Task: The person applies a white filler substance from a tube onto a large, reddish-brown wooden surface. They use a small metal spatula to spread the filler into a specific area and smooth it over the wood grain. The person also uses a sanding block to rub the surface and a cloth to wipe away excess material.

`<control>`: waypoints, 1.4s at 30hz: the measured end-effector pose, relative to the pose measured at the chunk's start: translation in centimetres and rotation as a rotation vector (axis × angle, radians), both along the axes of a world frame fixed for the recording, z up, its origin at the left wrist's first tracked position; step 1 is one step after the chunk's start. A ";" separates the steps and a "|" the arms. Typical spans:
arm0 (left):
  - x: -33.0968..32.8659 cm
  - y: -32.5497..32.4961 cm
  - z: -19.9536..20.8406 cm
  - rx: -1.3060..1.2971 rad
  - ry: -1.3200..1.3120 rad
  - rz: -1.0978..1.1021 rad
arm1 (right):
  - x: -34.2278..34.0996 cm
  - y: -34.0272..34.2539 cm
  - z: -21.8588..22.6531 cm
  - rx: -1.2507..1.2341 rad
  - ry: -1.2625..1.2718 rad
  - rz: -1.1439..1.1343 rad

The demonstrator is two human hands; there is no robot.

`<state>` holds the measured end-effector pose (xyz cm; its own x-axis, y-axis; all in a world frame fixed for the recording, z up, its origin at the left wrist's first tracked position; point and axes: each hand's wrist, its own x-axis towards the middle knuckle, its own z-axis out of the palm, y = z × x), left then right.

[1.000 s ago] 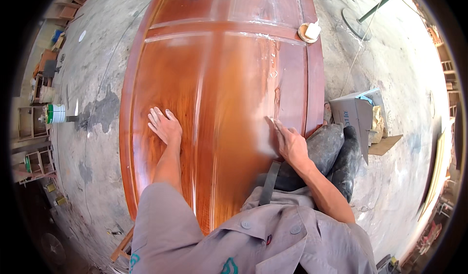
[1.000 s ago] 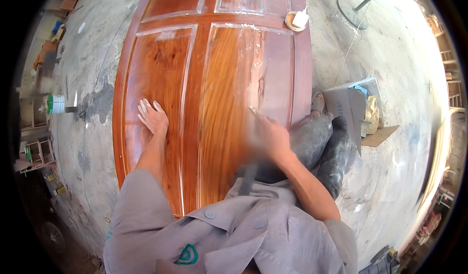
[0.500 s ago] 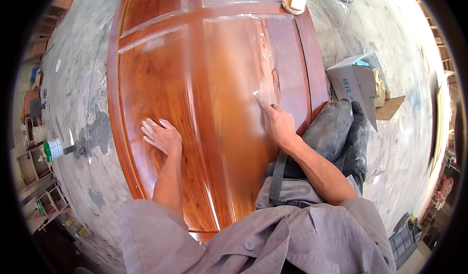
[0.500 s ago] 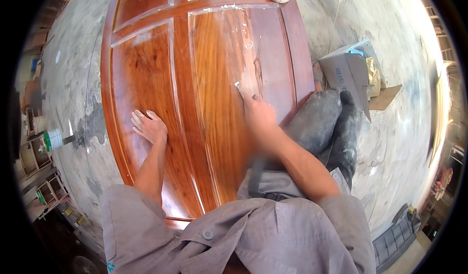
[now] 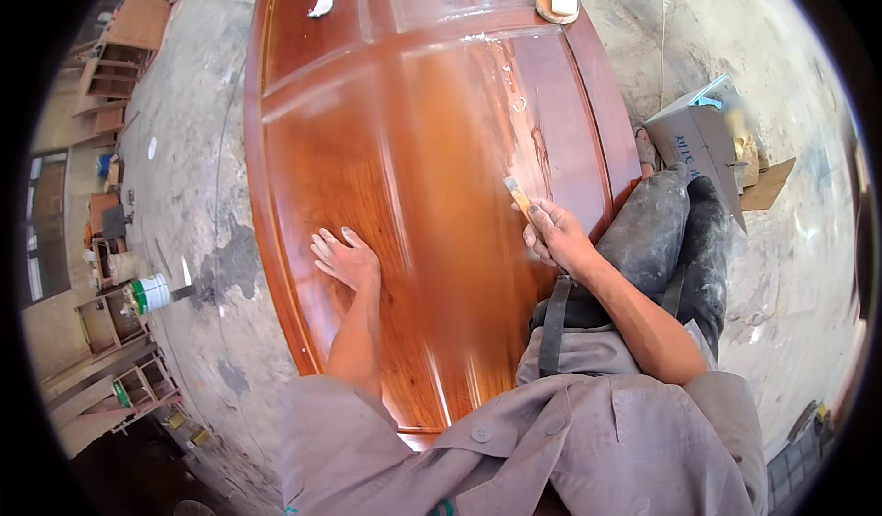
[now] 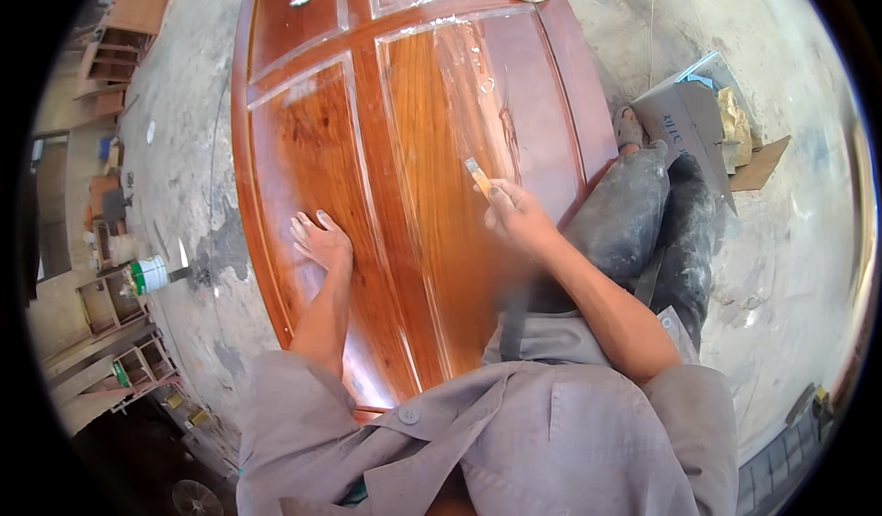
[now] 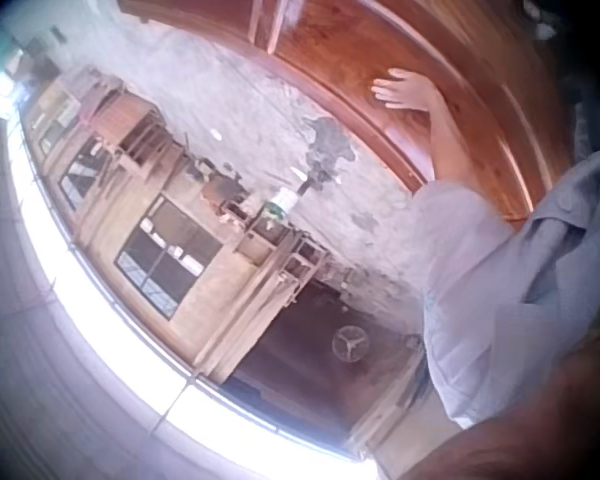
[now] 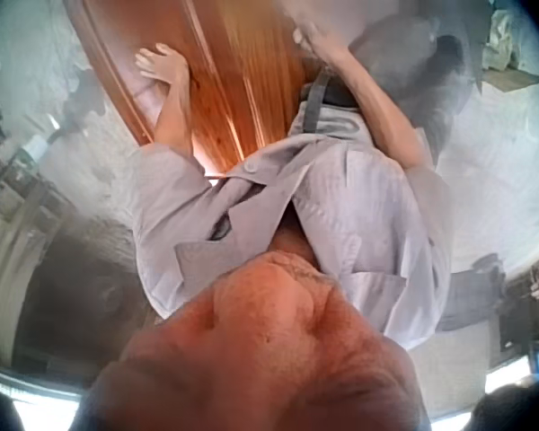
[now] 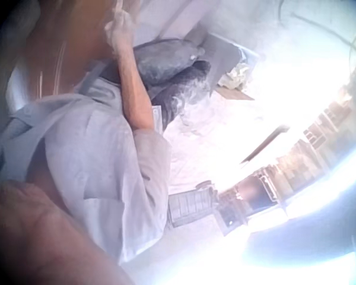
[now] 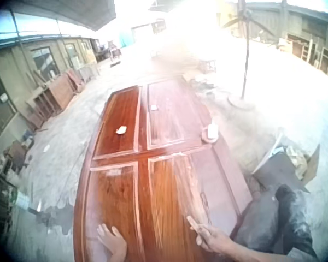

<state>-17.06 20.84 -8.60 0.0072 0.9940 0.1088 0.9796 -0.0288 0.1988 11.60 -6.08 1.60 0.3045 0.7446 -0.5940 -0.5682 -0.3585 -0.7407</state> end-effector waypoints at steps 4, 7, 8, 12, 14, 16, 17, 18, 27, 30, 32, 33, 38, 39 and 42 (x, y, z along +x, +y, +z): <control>1.3 0.8 1.5 -0.046 -0.292 -0.066 | 0.6 -1.1 2.9 0.074 -0.038 0.048; 6.2 -4.3 5.2 -0.424 -1.073 -0.082 | 1.0 -2.4 3.5 0.085 -0.022 0.075; 10.8 -8.4 10.2 -0.669 -1.226 -0.044 | 1.7 -3.2 3.3 0.075 -0.043 0.079; 15.8 -14.3 15.4 -1.039 -1.260 -0.294 | 1.8 -4.3 3.7 0.145 -0.059 0.107; 16.9 -15.3 15.5 -1.067 -1.169 -0.341 | 1.9 -4.8 4.0 0.171 -0.064 0.117; 17.6 -16.2 15.8 -1.103 -1.128 -0.317 | 1.9 -5.2 4.4 0.177 -0.050 0.117; 17.7 -16.3 15.7 -1.102 -1.128 -0.325 | 2.0 -5.5 4.4 0.179 -0.066 0.120; 17.8 -16.5 15.5 -1.102 -1.128 -0.334 | 2.1 -5.7 4.5 0.181 -0.083 0.123; 18.7 -17.7 15.6 -1.095 -1.222 -0.177 | 2.8 -6.2 4.4 0.177 -0.164 0.177; 18.0 -16.4 13.0 -1.064 -1.527 0.043 | 2.7 -6.4 4.0 0.146 -0.210 0.256; 15.9 -13.0 9.2 -0.952 -1.649 0.104 | 2.3 -6.8 3.9 0.094 -0.232 0.269; 14.0 -10.3 8.0 -0.853 -1.639 0.071 | 2.1 -6.9 4.0 0.059 -0.236 0.257; 8.9 -0.6 4.4 -0.131 -0.469 -0.184 | 2.3 -6.9 -1.1 0.131 -1.066 0.060; 6.9 0.9 3.0 0.018 -0.296 -0.256 | 1.6 -6.2 -1.1 0.056 -1.118 0.113; 5.9 1.0 0.2 0.103 -0.017 -0.292 | 0.9 -3.6 -0.9 -0.161 -1.246 0.282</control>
